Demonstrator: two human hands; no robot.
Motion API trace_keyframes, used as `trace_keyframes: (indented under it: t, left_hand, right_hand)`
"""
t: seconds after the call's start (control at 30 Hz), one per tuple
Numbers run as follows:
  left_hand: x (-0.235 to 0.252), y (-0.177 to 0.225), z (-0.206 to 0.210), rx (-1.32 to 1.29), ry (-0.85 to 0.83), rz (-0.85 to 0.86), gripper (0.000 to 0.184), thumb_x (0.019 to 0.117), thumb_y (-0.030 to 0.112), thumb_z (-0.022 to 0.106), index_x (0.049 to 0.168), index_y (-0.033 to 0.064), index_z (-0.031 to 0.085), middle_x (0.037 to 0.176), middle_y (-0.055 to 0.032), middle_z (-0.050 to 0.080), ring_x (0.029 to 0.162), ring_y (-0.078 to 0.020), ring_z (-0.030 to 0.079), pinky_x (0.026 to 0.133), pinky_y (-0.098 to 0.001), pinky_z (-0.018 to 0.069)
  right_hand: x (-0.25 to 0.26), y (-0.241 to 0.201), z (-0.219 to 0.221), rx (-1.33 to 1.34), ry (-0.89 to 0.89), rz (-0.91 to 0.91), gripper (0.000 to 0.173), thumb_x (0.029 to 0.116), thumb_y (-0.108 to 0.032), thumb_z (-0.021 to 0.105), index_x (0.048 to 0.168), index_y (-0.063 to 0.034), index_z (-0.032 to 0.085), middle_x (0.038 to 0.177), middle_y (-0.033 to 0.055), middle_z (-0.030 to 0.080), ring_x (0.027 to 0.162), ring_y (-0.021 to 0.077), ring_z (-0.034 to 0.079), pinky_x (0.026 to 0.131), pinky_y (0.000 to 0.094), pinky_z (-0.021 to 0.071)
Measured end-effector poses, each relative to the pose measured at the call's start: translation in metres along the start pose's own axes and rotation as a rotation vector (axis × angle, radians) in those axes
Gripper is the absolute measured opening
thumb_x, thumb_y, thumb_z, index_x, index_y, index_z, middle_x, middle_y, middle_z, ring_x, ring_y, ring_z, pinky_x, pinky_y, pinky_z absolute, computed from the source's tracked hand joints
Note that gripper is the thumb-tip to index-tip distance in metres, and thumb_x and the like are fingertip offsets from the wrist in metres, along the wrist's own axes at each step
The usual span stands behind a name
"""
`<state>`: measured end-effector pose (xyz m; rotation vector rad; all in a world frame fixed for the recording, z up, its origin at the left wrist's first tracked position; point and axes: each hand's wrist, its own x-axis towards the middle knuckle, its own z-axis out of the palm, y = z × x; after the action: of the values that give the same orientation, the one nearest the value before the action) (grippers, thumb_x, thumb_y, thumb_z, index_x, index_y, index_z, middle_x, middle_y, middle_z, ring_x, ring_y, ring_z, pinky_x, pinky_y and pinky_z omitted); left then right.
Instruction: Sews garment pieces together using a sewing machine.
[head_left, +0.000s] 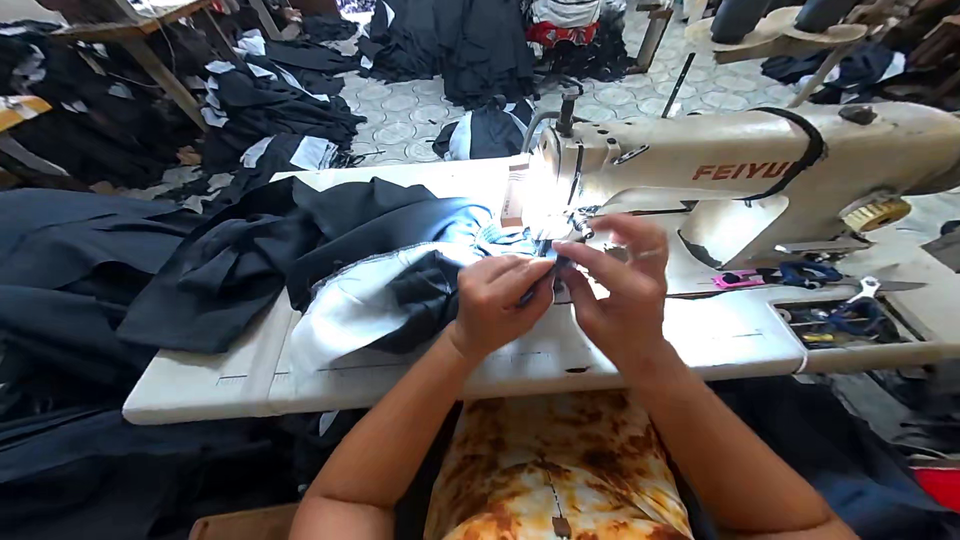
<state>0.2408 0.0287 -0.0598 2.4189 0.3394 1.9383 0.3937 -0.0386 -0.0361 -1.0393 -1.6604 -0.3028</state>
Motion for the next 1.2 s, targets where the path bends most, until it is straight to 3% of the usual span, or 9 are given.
trace_keyframes:
  t: [0.1, 0.23, 0.47, 0.7, 0.87, 0.93, 1.03, 1.1, 1.2]
  left_hand:
    - [0.023, -0.009, -0.006, -0.055, -0.015, 0.097, 0.012, 0.0895, 0.002, 0.067, 0.092, -0.0052, 0.076, 0.08, -0.0159, 0.074, 0.075, -0.0148, 0.071, 0.072, -0.0251, 0.0572]
    - [0.043, -0.018, -0.009, -0.09, -0.065, 0.141, 0.012, 0.0905, -0.001, 0.065, 0.092, -0.0071, 0.076, 0.081, -0.0177, 0.074, 0.073, -0.0148, 0.07, 0.07, -0.024, 0.0564]
    - [0.053, -0.024, -0.01, -0.071, -0.098, 0.132, 0.013, 0.0908, -0.001, 0.066, 0.092, -0.0066, 0.077, 0.079, -0.0175, 0.072, 0.071, -0.0147, 0.068, 0.068, -0.023, 0.0549]
    - [0.065, -0.028, -0.02, -0.072, -0.226, 0.07, 0.015, 0.0934, 0.0, 0.065, 0.099, -0.0033, 0.079, 0.093, -0.0173, 0.077, 0.089, -0.0191, 0.073, 0.085, -0.0306, 0.0568]
    - [0.064, -0.026, -0.024, -0.091, -0.226, 0.102, 0.016, 0.0929, -0.001, 0.064, 0.098, -0.0044, 0.078, 0.09, -0.0164, 0.077, 0.088, -0.0195, 0.073, 0.092, -0.034, 0.0536]
    - [0.051, -0.014, -0.029, -0.116, -0.267, 0.118, 0.016, 0.0937, 0.001, 0.063, 0.098, -0.0023, 0.078, 0.089, -0.0141, 0.076, 0.086, -0.0183, 0.071, 0.092, -0.0357, 0.0527]
    - [0.008, 0.017, -0.036, -0.141, -0.392, 0.15, 0.014, 0.0964, 0.009, 0.065, 0.099, 0.0051, 0.078, 0.091, -0.0079, 0.076, 0.087, -0.0147, 0.07, 0.095, -0.0385, 0.0519]
    - [-0.031, 0.035, -0.036, -0.175, -0.502, 0.158, 0.014, 0.0996, 0.009, 0.064, 0.104, 0.0066, 0.077, 0.094, -0.0079, 0.076, 0.091, -0.0162, 0.072, 0.097, -0.0395, 0.0526]
    - [-0.078, 0.049, -0.033, -0.206, -0.616, 0.133, 0.016, 0.1003, 0.004, 0.06, 0.105, 0.0055, 0.076, 0.096, -0.0089, 0.076, 0.095, -0.0189, 0.072, 0.096, -0.0365, 0.0527]
  right_hand:
    - [0.027, 0.008, -0.013, -0.002, -0.062, -0.125, 0.012, 0.096, -0.012, 0.067, 0.09, -0.0069, 0.076, 0.116, 0.0193, 0.068, 0.126, 0.0348, 0.055, 0.11, 0.046, 0.0409]
    - [0.049, 0.016, -0.019, -0.005, -0.176, -0.189, 0.018, 0.1006, -0.014, 0.061, 0.105, -0.0025, 0.075, 0.12, 0.0194, 0.07, 0.125, 0.0363, 0.059, 0.109, 0.0493, 0.0438]
    - [0.053, 0.017, -0.013, -0.036, -0.101, -0.196, 0.015, 0.0967, -0.005, 0.062, 0.092, 0.0017, 0.074, 0.094, 0.0187, 0.075, 0.093, 0.0279, 0.073, 0.085, 0.035, 0.0568]
    - [0.058, 0.012, -0.016, -0.099, -0.122, -0.131, 0.014, 0.0951, -0.006, 0.063, 0.092, 0.0007, 0.075, 0.088, 0.0172, 0.076, 0.082, 0.0272, 0.074, 0.074, 0.0367, 0.0575]
    - [0.059, 0.011, -0.015, -0.079, -0.133, -0.177, 0.015, 0.096, -0.005, 0.062, 0.09, 0.0015, 0.074, 0.087, 0.0182, 0.075, 0.082, 0.0286, 0.074, 0.073, 0.0386, 0.0575]
    - [0.038, 0.005, -0.022, -0.041, -0.137, -0.211, 0.016, 0.0965, -0.004, 0.06, 0.09, 0.0024, 0.073, 0.088, 0.0178, 0.074, 0.082, 0.0266, 0.073, 0.073, 0.0379, 0.0584]
    - [-0.034, 0.001, -0.031, 0.099, -0.119, -0.235, 0.014, 0.0979, -0.004, 0.059, 0.097, 0.0013, 0.072, 0.096, 0.0154, 0.074, 0.095, 0.0205, 0.073, 0.087, 0.0326, 0.0602]
    - [-0.093, 0.002, -0.03, 0.206, -0.128, -0.19, 0.011, 0.1019, -0.007, 0.058, 0.103, -0.0019, 0.068, 0.097, 0.0124, 0.073, 0.1, 0.0184, 0.073, 0.095, 0.033, 0.0598]
    - [-0.157, 0.002, -0.02, 0.255, -0.134, -0.116, 0.01, 0.1031, -0.008, 0.057, 0.103, -0.004, 0.066, 0.099, 0.0116, 0.074, 0.105, 0.0193, 0.073, 0.097, 0.0334, 0.0591]
